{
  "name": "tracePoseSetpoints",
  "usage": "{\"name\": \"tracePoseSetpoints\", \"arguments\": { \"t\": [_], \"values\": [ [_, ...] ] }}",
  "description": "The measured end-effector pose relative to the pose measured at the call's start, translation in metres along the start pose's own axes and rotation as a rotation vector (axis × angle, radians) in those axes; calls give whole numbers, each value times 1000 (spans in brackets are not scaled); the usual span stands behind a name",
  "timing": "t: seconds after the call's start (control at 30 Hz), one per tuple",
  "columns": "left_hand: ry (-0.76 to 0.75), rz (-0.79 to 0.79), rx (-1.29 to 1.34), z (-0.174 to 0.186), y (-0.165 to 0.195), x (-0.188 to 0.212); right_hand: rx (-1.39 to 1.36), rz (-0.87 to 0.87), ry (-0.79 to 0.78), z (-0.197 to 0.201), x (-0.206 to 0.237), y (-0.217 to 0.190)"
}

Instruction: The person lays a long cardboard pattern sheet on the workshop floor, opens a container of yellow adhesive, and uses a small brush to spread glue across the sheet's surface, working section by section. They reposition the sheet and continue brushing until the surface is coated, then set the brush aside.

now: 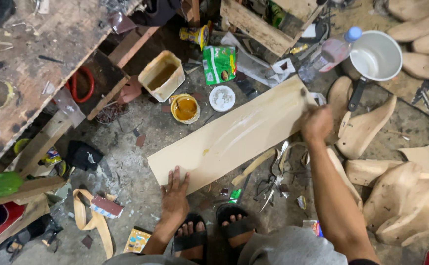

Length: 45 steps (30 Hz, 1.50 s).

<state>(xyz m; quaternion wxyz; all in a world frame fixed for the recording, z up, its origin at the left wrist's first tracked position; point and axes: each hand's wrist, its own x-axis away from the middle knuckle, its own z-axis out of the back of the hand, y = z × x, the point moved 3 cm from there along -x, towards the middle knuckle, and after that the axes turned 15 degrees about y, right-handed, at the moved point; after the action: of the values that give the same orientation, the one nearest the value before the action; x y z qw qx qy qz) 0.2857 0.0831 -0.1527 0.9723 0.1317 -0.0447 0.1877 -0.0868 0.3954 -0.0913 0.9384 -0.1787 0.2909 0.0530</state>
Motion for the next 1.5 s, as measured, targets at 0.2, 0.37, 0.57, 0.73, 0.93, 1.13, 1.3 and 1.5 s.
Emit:
{"name": "tracePoseSetpoints", "arguments": {
  "t": [0.2,0.37,0.57,0.73,0.93,1.13,1.3,1.5],
  "values": [
    [42,-9,19,-2,-2,2,-134,462,-400,20,134,-78],
    [69,4,28,-8,-7,2,-254,-14,-239,17,71,-15],
    [72,4,23,-7,-4,-1,59,-2,-351,3,98,-40],
    [2,15,-10,-10,-6,0,-45,304,-693,12,150,-74],
    [127,-14,35,-9,-7,4,134,-163,-315,-11,0,-12],
    [38,-7,-41,-11,-6,-1,-118,500,-569,16,151,-100],
    [86,-11,20,-8,-8,4,53,87,-419,-15,56,-44],
    [-46,11,-19,2,-3,-6,0,443,-332,-12,129,-107]
  ]
}}
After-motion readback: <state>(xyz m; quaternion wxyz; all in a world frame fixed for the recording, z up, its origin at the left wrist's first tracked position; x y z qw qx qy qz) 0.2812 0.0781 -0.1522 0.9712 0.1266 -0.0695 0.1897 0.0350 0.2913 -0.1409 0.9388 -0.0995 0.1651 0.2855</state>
